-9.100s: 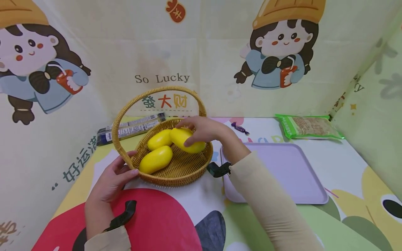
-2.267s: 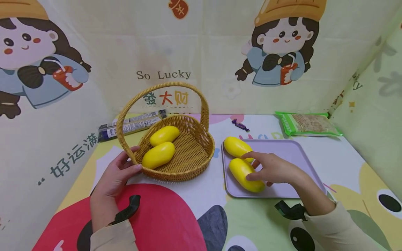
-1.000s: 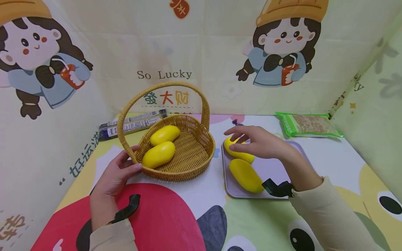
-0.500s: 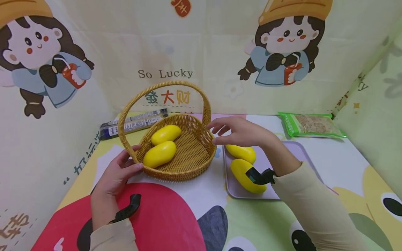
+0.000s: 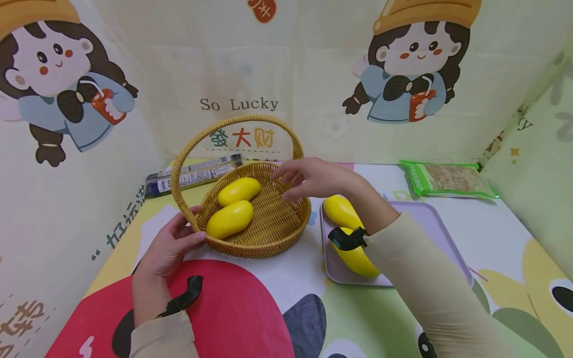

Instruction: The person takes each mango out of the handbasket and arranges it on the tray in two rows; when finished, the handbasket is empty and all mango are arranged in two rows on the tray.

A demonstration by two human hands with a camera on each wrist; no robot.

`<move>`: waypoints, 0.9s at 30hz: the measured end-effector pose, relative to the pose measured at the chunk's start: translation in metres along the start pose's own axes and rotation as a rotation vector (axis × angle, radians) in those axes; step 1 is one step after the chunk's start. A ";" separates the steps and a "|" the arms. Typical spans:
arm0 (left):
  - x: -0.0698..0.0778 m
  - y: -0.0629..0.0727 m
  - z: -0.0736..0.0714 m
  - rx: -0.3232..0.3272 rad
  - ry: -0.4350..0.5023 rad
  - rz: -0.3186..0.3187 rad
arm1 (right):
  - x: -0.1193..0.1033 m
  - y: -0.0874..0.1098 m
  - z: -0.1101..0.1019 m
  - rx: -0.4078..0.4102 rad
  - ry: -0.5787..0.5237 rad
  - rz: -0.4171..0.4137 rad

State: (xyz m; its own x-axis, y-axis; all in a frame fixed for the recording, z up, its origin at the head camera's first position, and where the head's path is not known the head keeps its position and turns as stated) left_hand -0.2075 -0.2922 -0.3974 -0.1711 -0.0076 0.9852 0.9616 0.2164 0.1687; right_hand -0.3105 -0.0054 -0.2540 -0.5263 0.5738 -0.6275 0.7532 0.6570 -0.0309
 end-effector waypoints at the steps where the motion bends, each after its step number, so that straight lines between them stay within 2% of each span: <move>1: 0.000 0.000 0.000 0.001 0.000 -0.002 | -0.001 -0.004 0.002 -0.007 0.007 0.005; 10: 0.000 0.000 0.002 -0.005 0.000 0.002 | -0.004 -0.031 0.014 -0.029 0.016 0.005; 19: 0.001 0.000 0.005 0.007 -0.011 -0.006 | 0.001 -0.049 0.052 -0.110 -0.003 0.026; 23: 0.002 -0.001 0.006 0.003 -0.021 -0.003 | -0.004 -0.056 0.058 -0.102 0.007 0.030; 27: 0.002 -0.001 0.003 0.009 -0.031 -0.011 | -0.014 -0.065 0.063 -0.105 0.040 0.001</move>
State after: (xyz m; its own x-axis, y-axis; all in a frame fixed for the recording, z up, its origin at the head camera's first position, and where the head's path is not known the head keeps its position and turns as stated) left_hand -0.2093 -0.2891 -0.3959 -0.1880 0.0199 0.9820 0.9577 0.2256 0.1787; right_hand -0.3272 -0.0876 -0.2922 -0.5427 0.5922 -0.5956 0.7093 0.7029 0.0526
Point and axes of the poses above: each hand's wrist, its own y-axis away from the middle knuckle, its own z-axis out of the palm, x = y × z, the point moved 7 cm from there along -y, towards the middle knuckle, and after that the axes turned 14 degrees about x, right-handed, at the moved point
